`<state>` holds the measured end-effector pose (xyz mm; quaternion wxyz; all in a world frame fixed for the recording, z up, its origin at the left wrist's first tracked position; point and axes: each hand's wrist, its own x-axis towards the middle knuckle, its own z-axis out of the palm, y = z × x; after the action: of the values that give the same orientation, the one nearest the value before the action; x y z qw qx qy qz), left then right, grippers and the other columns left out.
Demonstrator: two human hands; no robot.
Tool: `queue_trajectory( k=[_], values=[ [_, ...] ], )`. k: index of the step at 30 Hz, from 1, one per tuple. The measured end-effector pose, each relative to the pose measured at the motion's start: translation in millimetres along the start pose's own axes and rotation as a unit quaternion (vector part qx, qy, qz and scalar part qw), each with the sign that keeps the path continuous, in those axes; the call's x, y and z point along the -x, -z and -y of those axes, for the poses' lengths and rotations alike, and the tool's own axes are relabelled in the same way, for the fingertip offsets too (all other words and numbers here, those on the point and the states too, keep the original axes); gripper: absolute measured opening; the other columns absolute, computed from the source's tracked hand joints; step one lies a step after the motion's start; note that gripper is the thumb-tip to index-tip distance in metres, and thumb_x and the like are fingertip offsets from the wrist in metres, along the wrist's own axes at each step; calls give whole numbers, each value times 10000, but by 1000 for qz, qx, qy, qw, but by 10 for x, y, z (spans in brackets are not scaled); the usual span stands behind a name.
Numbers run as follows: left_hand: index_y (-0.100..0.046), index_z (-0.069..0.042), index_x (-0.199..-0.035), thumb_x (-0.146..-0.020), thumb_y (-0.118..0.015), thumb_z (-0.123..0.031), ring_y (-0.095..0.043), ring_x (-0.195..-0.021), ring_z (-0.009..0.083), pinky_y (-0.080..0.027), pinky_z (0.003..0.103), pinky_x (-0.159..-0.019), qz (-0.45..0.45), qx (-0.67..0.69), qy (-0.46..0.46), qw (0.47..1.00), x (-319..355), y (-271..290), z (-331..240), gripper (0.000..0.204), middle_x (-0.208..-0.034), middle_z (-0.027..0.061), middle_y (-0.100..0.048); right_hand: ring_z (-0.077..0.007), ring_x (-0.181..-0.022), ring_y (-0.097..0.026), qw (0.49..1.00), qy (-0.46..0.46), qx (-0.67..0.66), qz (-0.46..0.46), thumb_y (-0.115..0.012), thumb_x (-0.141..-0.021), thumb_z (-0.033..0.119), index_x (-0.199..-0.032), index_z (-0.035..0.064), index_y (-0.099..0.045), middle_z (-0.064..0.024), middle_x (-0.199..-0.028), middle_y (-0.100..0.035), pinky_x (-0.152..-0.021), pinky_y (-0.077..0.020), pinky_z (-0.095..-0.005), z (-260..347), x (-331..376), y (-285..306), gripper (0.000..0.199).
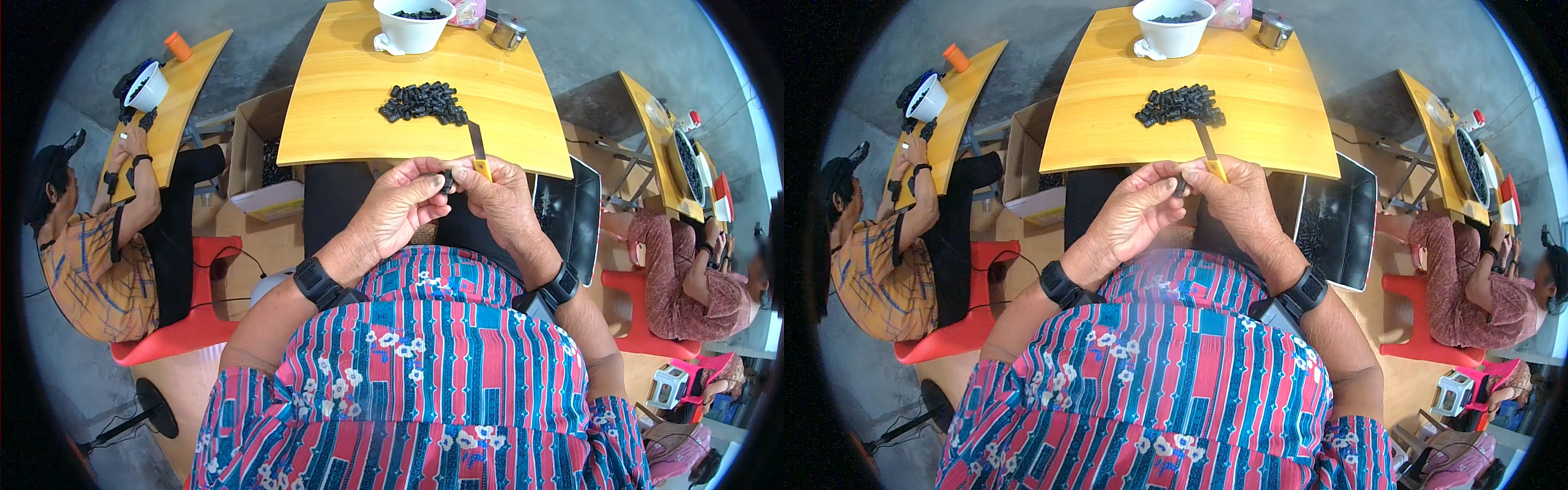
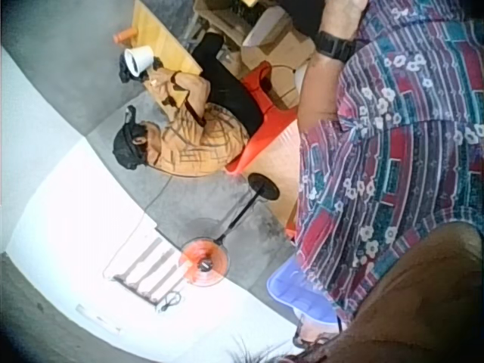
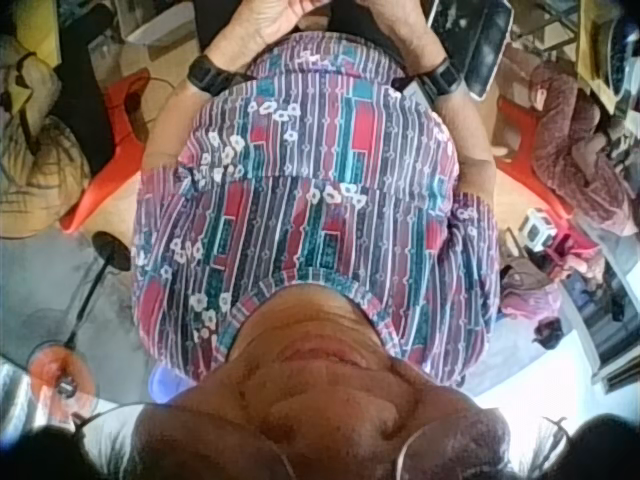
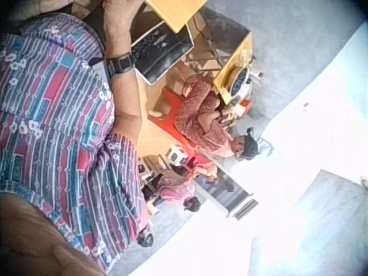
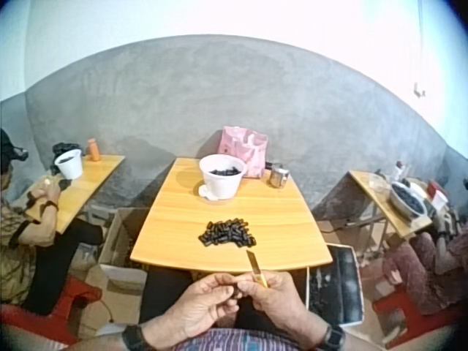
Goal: The worker is using a small scraper or knife to remove burrs or excess material from small black plastic components.
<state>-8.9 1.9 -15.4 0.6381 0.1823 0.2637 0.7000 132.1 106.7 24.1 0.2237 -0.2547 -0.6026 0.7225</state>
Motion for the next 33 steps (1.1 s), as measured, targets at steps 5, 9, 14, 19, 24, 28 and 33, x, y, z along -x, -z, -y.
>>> queue_trajectory(
  k=[5, 9, 14, 19, 24, 28, 33],
  values=[
    [-548, -43, -1094, -908, -582, -56, -630, -812, 95, -560, 229, -710, -19, -1, -25, 1000, 24, -12, -14, 190, -1002, 64, -610, -16, -600, -492, 995, 4, 104, -1, -656, -857, 103, -1023, 50, -692, 37, -768, -633, -508, -385, -168, 66, 28, -20, 178],
    [-531, -45, -1089, -907, -584, -57, -638, -829, 115, -563, 234, -693, -43, -89, -46, 994, 62, -125, -91, 190, -1014, 74, -612, -51, -703, -568, 993, 40, 109, 3, -656, -849, 77, -1041, 38, -686, 15, -814, -653, -623, -465, -194, 78, 40, -36, 198],
    [-524, -37, -1073, -915, -580, -79, -646, -832, 133, -578, 245, -712, -36, -168, -66, 983, 53, -110, -100, 172, -1024, 89, -609, -84, -808, -612, 992, 18, 121, 36, -647, -846, 47, -1027, 22, -677, -12, -867, -667, -747, -502, -232, 169, 62, -44, 186],
    [-544, -37, -1042, -938, -561, -139, -649, -795, 136, -573, 253, -698, -23, -54, -15, 998, 31, -40, -71, 147, -973, 83, -618, -71, -742, -587, 998, 12, 56, 35, -644, -843, 39, -1012, 31, -673, 0, -849, -657, -675, -481, -213, 126, 54, -18, 171],
    [-563, -50, -1043, -963, -525, -219, -643, -762, 131, -565, 263, -696, 16, -16, 58, 998, 73, -44, -101, 191, -886, 60, -626, -16, -590, -475, 998, -39, 27, 29, -642, -849, 62, -1025, 53, -668, 23, -822, -631, -499, -373, -163, 64, 31, 50, 178],
    [-568, -34, -1055, -965, -519, -250, -628, -740, 125, -564, 262, -682, 12, 35, 119, 992, 92, -29, -85, 240, -873, 67, -625, 2, -538, -392, 998, -40, -3, 42, -633, -859, 76, -1044, 64, -663, 44, -785, -597, -455, -303, -155, 39, 34, 37, 188],
    [-453, -14, -1306, -961, -511, -191, -614, -783, 133, -530, 252, -693, 11, 97, 147, 984, 67, 117, 14, 392, -947, 87, -615, 0, -533, -375, 996, -48, -8, 71, -619, -876, 100, -1053, 70, -661, 53, -768, -584, -458, -289, -156, 48, 43, 56, 184]
  ],
)
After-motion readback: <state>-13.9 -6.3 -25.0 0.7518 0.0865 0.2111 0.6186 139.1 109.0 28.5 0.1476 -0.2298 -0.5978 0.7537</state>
